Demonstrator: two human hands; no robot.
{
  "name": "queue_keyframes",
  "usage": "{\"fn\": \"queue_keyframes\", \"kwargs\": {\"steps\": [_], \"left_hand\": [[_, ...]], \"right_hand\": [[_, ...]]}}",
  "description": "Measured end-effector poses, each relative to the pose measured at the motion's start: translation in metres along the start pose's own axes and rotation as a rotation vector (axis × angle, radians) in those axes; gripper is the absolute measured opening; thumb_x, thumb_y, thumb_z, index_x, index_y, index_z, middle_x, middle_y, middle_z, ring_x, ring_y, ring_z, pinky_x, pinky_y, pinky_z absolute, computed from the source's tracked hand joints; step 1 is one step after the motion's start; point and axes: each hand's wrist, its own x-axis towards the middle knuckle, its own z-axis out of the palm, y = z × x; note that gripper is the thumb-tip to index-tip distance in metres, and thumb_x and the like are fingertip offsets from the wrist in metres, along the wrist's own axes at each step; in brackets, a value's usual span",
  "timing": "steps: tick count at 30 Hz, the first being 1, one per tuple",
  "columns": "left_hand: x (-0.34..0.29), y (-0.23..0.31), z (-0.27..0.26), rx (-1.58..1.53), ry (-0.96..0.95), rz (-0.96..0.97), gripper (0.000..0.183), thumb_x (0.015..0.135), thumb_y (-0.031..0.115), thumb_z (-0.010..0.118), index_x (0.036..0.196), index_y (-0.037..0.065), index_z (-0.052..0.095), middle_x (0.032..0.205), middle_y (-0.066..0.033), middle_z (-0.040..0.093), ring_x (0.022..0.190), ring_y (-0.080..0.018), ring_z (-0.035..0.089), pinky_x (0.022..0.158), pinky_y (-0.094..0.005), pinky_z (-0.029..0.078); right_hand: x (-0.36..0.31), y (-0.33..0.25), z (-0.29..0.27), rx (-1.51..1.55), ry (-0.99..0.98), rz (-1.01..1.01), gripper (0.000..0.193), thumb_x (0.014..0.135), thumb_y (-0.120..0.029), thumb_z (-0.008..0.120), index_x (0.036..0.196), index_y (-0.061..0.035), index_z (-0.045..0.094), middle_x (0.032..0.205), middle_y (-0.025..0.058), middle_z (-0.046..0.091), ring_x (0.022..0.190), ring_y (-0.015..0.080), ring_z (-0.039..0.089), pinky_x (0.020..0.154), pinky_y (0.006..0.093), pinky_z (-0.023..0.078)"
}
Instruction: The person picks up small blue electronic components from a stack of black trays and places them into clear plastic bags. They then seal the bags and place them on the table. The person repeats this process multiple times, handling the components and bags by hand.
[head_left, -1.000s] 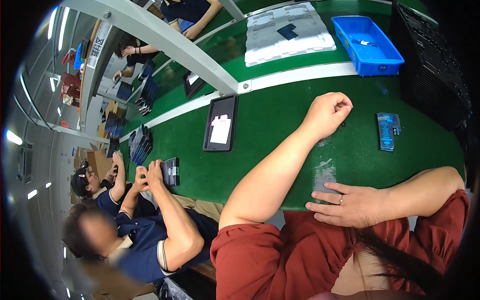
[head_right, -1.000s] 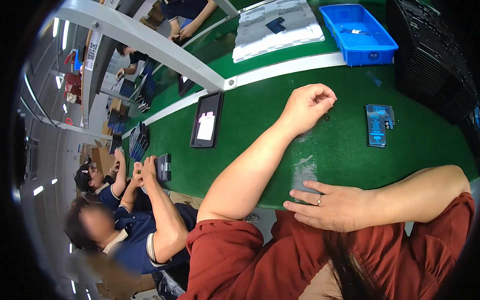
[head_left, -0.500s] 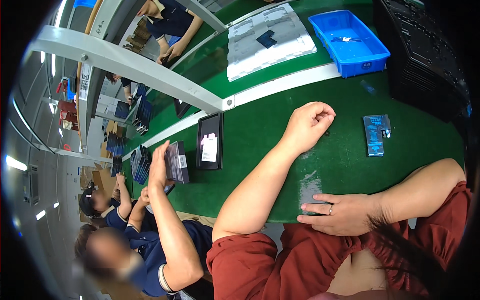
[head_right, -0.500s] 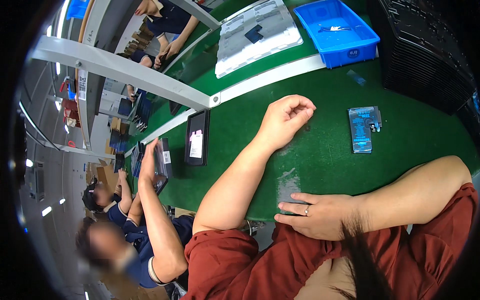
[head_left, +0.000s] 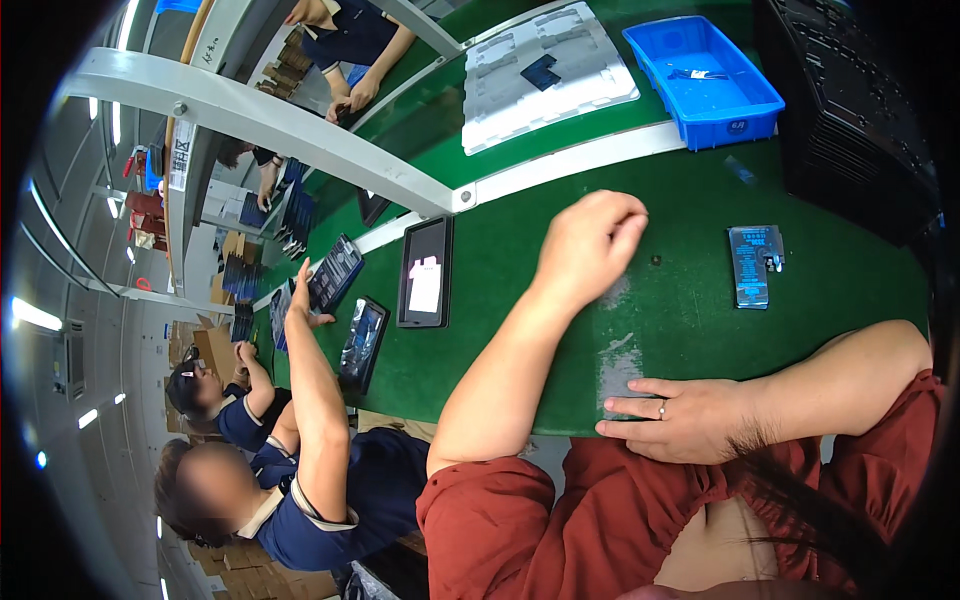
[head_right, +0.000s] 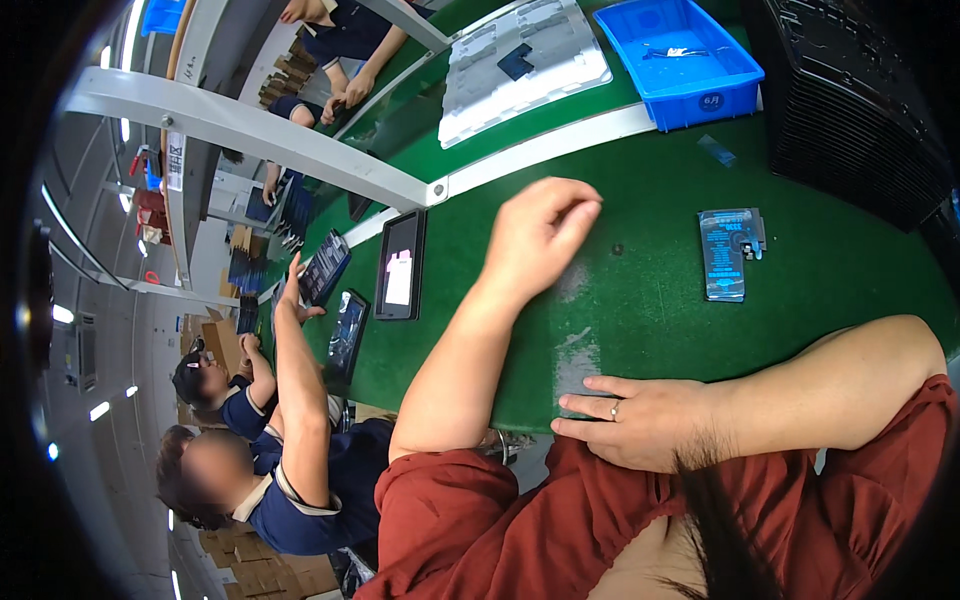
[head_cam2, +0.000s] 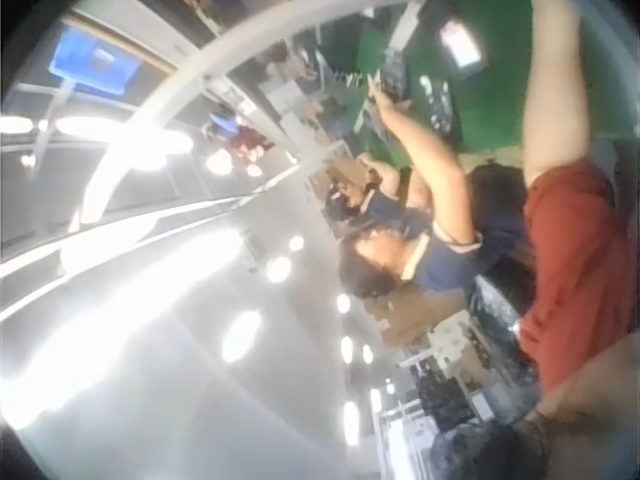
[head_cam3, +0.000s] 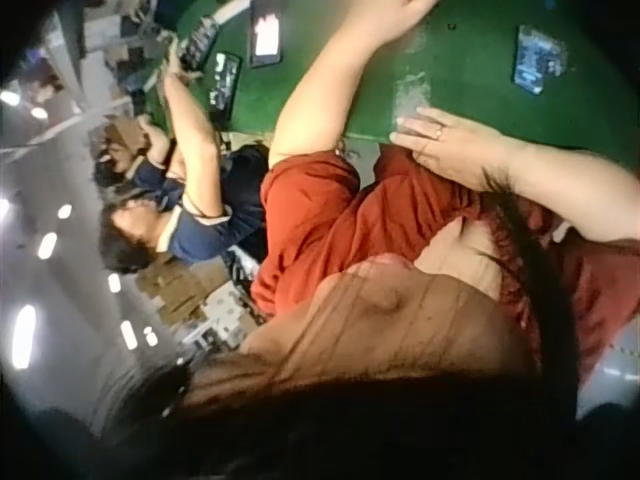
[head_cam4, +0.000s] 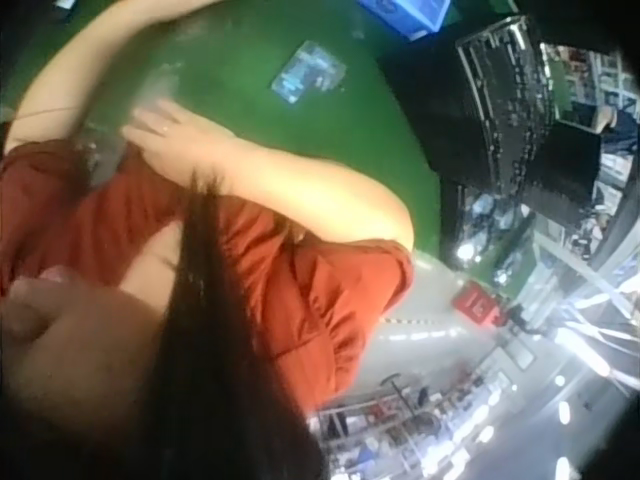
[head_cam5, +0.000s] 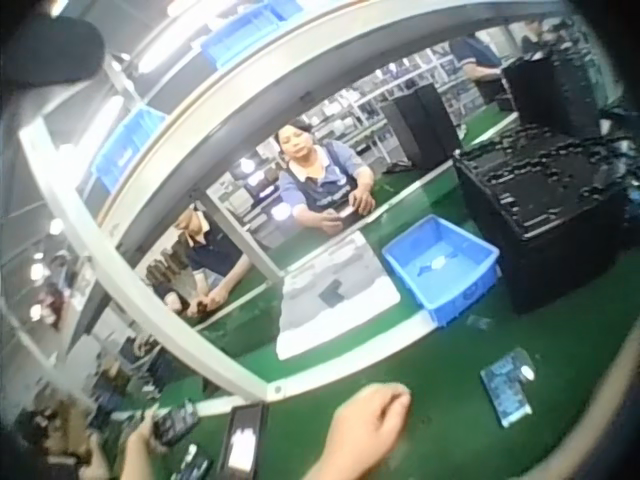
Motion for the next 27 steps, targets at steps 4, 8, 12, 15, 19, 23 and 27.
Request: {"fn": "queue_keyframes", "kwargs": {"steps": [4, 8, 12, 15, 19, 23, 27], "left_hand": [[-0.013, -0.022, -0.049, 0.119, 0.305, -0.134, 0.011, 0.083, 0.009, 0.064, 0.092, 0.003, 0.066, 0.082, -0.0061, 0.066, 0.072, -0.0113, 0.063, 0.065, -0.0253, 0.05], [-0.051, -0.063, -0.119, 0.28, 0.468, -0.582, 0.011, 0.083, 0.01, 0.063, 0.089, 0.001, 0.067, 0.083, -0.0127, 0.067, 0.072, -0.0256, 0.065, 0.069, -0.0333, 0.051], [-0.129, -0.151, -0.193, 0.829, 0.423, -0.758, 0.019, 0.083, 0.014, 0.061, 0.096, 0.004, 0.068, 0.096, -0.0153, 0.067, 0.087, -0.0316, 0.064, 0.078, -0.038, 0.05], [-0.195, -0.181, -0.228, 1.043, 0.325, -1.063, 0.025, 0.083, 0.017, 0.059, 0.104, 0.008, 0.069, 0.105, -0.0165, 0.065, 0.101, -0.0319, 0.061, 0.087, -0.0415, 0.047], [-0.23, -0.2, -0.234, 0.938, 0.322, -1.051, 0.022, 0.081, 0.023, 0.065, 0.096, 0.007, 0.071, 0.091, -0.0154, 0.069, 0.086, -0.0293, 0.066, 0.079, -0.0391, 0.05], [-0.224, -0.197, -0.228, 0.845, 0.446, -1.111, 0.016, 0.081, 0.019, 0.066, 0.088, 0.006, 0.071, 0.081, -0.0125, 0.069, 0.075, -0.0256, 0.066, 0.072, -0.0365, 0.05], [-0.227, -0.194, -0.229, 0.959, 0.44, -1.02, 0.018, 0.085, 0.02, 0.062, 0.087, 0.004, 0.069, 0.083, -0.0165, 0.068, 0.077, -0.0312, 0.065, 0.072, -0.0406, 0.049]], "right_hand": [[-0.003, 0.002, 0.0, 0.14, -0.009, 0.037, 0.027, 0.083, -0.018, 0.05, 0.094, 0.0003, 0.066, 0.137, 0.0131, 0.044, 0.132, 0.0307, 0.037, 0.112, 0.0468, 0.027], [-0.005, 0.004, 0.0, 0.196, 0.009, 0.051, 0.026, 0.086, -0.016, 0.048, 0.093, 0.0041, 0.063, 0.138, 0.0157, 0.042, 0.132, 0.032, 0.036, 0.112, 0.0475, 0.026], [-0.003, 0.001, -0.003, 0.205, -0.002, 0.047, 0.026, 0.088, -0.015, 0.045, 0.089, 0.0044, 0.062, 0.139, 0.0179, 0.042, 0.133, 0.0332, 0.035, 0.113, 0.048, 0.025], [-0.003, 0.002, 0.0, 0.272, 0.027, 0.031, 0.025, 0.088, -0.014, 0.045, 0.087, 0.0042, 0.062, 0.139, 0.0183, 0.041, 0.133, 0.0334, 0.035, 0.113, 0.0483, 0.024], [-0.005, 0.003, 0.0, 0.228, 0.017, 0.02, 0.026, 0.089, -0.015, 0.045, 0.086, 0.0043, 0.062, 0.14, 0.0183, 0.041, 0.133, 0.0337, 0.035, 0.113, 0.0484, 0.025], [-0.004, 0.002, -0.003, 0.195, 0.009, 0.02, 0.027, 0.089, -0.015, 0.044, 0.087, 0.0043, 0.062, 0.14, 0.0181, 0.041, 0.133, 0.034, 0.034, 0.113, 0.0482, 0.025], [-0.003, 0.003, -0.001, 0.203, 0.014, 0.015, 0.027, 0.089, -0.016, 0.044, 0.09, 0.0039, 0.063, 0.14, 0.0176, 0.041, 0.133, 0.0337, 0.034, 0.112, 0.048, 0.025]]}}
